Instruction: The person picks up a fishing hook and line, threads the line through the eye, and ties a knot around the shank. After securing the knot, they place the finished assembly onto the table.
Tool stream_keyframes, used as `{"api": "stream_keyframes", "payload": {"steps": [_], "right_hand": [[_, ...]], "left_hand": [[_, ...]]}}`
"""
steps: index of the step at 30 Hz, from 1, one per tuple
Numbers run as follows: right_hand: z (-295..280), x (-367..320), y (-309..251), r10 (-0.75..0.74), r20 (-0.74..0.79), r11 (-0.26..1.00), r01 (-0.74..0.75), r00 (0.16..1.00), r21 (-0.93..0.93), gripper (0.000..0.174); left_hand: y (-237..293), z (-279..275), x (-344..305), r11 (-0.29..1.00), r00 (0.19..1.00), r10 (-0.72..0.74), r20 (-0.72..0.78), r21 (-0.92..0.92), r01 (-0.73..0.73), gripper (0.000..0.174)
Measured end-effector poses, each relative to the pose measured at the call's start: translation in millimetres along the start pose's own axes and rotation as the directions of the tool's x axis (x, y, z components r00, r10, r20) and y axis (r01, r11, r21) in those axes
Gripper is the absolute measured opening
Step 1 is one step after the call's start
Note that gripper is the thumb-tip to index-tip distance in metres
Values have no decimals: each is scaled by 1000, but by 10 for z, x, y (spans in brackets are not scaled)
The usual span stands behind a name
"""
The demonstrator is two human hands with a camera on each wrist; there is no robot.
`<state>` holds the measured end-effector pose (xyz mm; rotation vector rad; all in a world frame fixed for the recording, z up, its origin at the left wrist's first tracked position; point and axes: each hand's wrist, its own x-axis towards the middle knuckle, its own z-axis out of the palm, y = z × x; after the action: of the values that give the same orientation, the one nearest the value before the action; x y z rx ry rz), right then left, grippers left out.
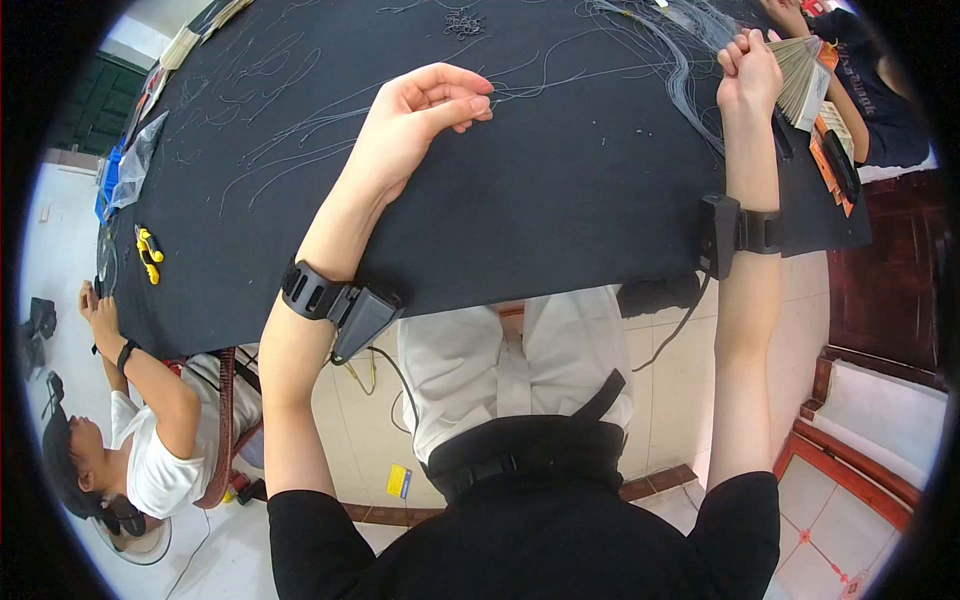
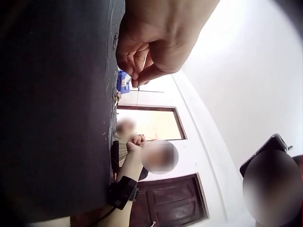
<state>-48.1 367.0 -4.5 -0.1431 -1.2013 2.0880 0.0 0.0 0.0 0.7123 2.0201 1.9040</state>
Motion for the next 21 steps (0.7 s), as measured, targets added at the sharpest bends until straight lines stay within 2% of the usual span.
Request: {"api": "stream_keyframes", "payload": {"steps": [5, 8, 9, 11, 12, 15, 18, 21], "right_hand": [[96, -75, -61, -32, -75, 996, 25, 997, -80, 14], [90, -113, -32, -31, -135, 997, 21, 990, -72, 15], [148, -137, -53, -44, -139, 998, 38, 989, -45, 13], [212, -238, -70, -58, -158, 998, 59, 986, 0, 10], [216, -245, -79, -66, -176, 998, 66, 982, -5, 11], [222, -255, -96, -105, -227, 994, 97, 968, -44, 12], [219, -223, -72, -146, -276, 988, 127, 950, -85, 14], [183, -196, -73, -122, -306, 991, 97, 944, -94, 15]], "left_hand": [[-33, 9, 1, 998, 998, 57, 2, -15, -57, 12], [67, 108, -38, 939, 963, 263, -59, 244, -242, 9], [144, 106, -55, 854, 930, 364, -43, 415, -315, 8], [277, 107, -112, 593, 851, 523, 40, 701, -397, 7], [274, 86, -81, 535, 777, 623, 88, 677, -506, 11], [358, 94, -100, 315, 656, 724, 215, 742, -591, 11], [449, 2, -157, 265, 648, 726, 228, 777, -571, 14], [496, -187, -276, 214, 671, 707, 224, 836, -505, 15]]}}
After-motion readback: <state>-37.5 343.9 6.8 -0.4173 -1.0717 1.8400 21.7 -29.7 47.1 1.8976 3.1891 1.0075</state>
